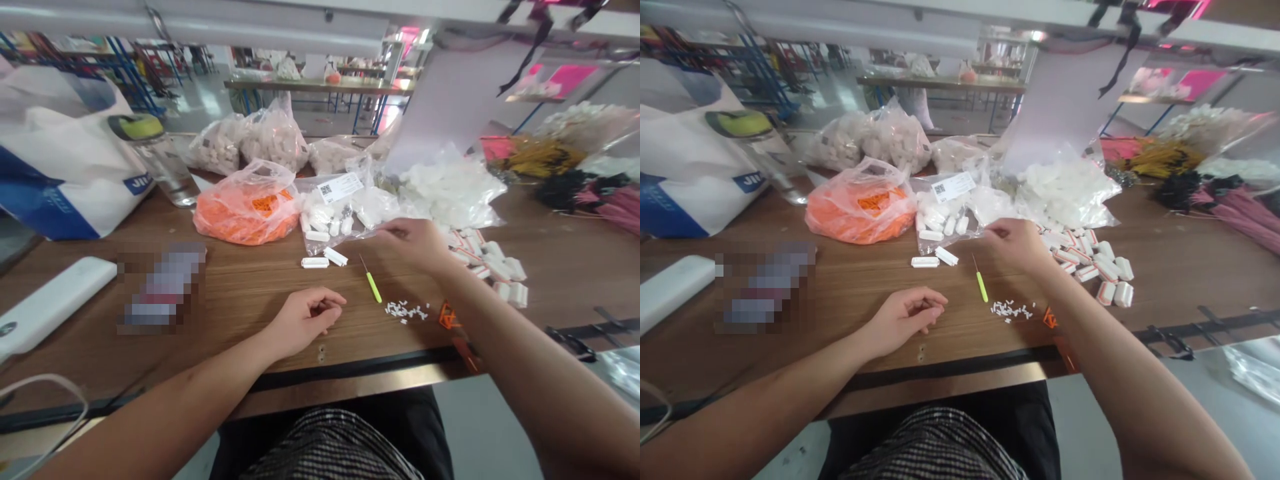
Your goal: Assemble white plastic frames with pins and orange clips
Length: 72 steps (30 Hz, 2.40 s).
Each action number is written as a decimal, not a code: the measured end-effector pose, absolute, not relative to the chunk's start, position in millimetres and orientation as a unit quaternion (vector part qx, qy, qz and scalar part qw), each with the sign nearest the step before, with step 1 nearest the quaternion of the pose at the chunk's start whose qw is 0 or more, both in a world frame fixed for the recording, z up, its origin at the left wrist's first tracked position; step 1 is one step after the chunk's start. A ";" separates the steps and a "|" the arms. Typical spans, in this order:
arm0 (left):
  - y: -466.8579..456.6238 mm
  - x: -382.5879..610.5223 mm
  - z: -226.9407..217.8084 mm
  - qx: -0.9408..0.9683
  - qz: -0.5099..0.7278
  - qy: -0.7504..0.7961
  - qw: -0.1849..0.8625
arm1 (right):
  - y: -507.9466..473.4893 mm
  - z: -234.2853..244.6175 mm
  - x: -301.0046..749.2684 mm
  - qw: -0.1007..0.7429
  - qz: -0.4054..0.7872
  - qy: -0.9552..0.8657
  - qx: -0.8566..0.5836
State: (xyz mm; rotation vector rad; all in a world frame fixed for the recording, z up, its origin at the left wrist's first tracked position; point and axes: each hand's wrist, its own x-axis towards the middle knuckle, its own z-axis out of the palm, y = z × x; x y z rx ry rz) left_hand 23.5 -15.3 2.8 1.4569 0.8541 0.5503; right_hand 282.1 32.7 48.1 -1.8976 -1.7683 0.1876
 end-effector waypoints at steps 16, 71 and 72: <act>-15.6 22.8 0.7 0.624 0.235 0.375 0.644 | 143.2 18.5 245.3 0.238 0.255 -0.557 -0.753; -3.1 -0.9 8.0 0.826 0.209 0.409 0.327 | -53.3 21.6 317.0 0.173 0.234 -0.638 -0.713; -3.2 -1.1 7.0 0.823 0.215 0.410 0.328 | -54.8 18.5 321.3 0.163 0.248 -0.634 -0.715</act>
